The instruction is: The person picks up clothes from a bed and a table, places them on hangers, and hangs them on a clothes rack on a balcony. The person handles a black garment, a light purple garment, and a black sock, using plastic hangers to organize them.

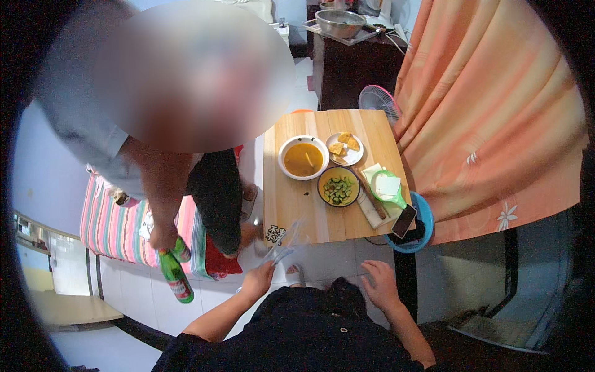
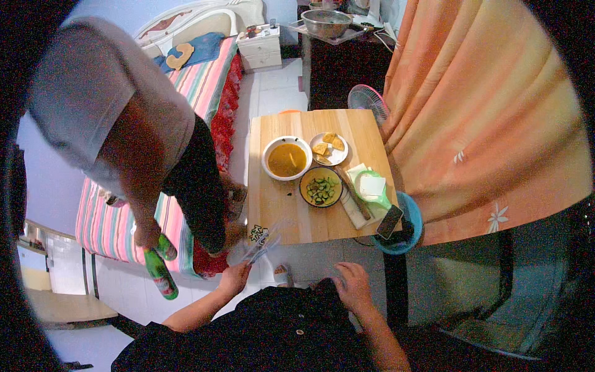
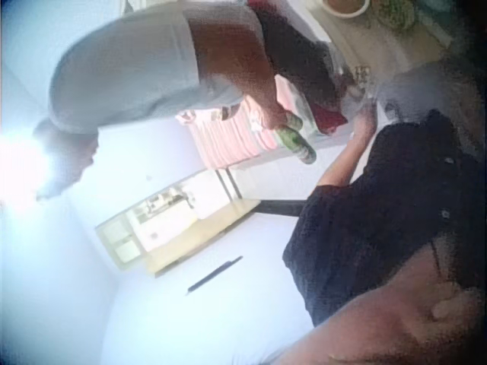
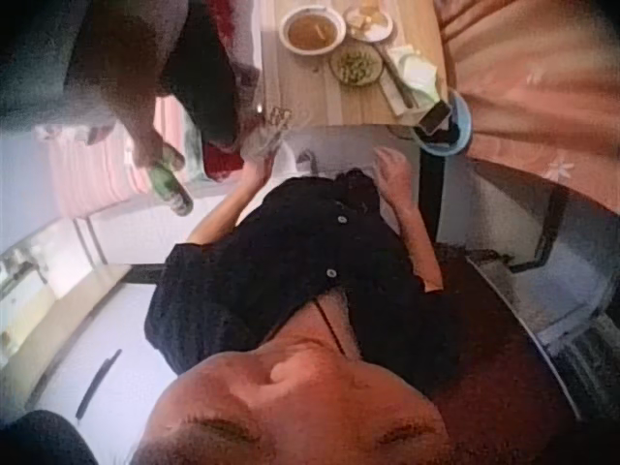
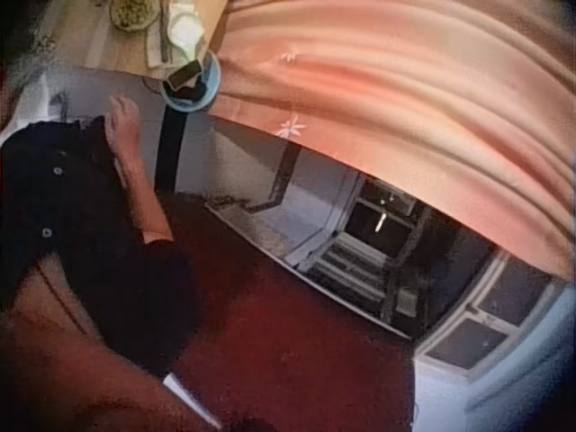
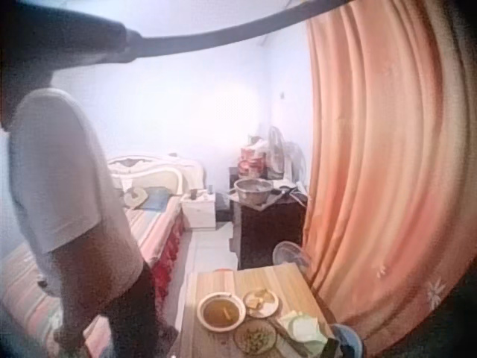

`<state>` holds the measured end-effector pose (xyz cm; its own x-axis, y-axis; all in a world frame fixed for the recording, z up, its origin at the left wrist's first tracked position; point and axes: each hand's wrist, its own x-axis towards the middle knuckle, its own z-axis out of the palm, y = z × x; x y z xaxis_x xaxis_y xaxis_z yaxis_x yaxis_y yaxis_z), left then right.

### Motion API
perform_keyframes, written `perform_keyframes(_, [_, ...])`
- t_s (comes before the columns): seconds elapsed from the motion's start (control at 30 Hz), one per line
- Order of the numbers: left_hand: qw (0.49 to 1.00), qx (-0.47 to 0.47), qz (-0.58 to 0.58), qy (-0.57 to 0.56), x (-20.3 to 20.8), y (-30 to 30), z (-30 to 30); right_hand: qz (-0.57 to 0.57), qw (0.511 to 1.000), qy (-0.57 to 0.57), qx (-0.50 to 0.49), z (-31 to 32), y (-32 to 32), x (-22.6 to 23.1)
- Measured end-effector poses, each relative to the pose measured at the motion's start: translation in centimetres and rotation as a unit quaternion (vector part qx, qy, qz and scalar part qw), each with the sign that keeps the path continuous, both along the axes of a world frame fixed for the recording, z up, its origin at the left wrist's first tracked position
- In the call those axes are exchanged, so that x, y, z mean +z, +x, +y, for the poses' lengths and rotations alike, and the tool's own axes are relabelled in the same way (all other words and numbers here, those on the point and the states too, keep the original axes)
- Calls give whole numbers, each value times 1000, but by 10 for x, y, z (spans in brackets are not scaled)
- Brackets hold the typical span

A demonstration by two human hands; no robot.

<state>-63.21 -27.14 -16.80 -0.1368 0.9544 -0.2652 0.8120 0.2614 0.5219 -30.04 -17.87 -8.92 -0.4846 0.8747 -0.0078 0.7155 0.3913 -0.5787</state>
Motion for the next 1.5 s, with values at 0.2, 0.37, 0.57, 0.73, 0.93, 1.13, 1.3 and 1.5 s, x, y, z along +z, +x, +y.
perform_keyframes(0.2, [990, 113, 40, 74, -24, 27, 22, 23, 1000, -12, 18, 41, 46, -26])
perform_keyframes(0.37, [967, 242, 70, 37, -38, 75, 55, 3, 996, -12, 87, 92, 101, -46])
perform_keyframes(0.57, [933, 355, 47, 38, -91, 125, 86, -59, 991, -37, 112, 150, 187, -71])
perform_keyframes(0.73, [904, 425, -48, 25, -162, 139, 105, -65, 984, -134, 98, 155, 221, -106])
perform_keyframes(0.93, [820, 497, -260, 114, -215, 135, 145, -29, 967, -234, 99, 141, 245, -128])
perform_keyframes(1.13, [775, 506, -353, 139, -235, 130, 182, -47, 955, -287, 52, 139, 259, -151])
perform_keyframes(1.3, [781, 481, -375, 133, -257, 125, 188, -174, 952, -229, 104, 148, 200, -102])
perform_keyframes(1.5, [771, 474, -416, 92, -251, 120, 183, -148, 951, -225, 153, 144, 185, -111])
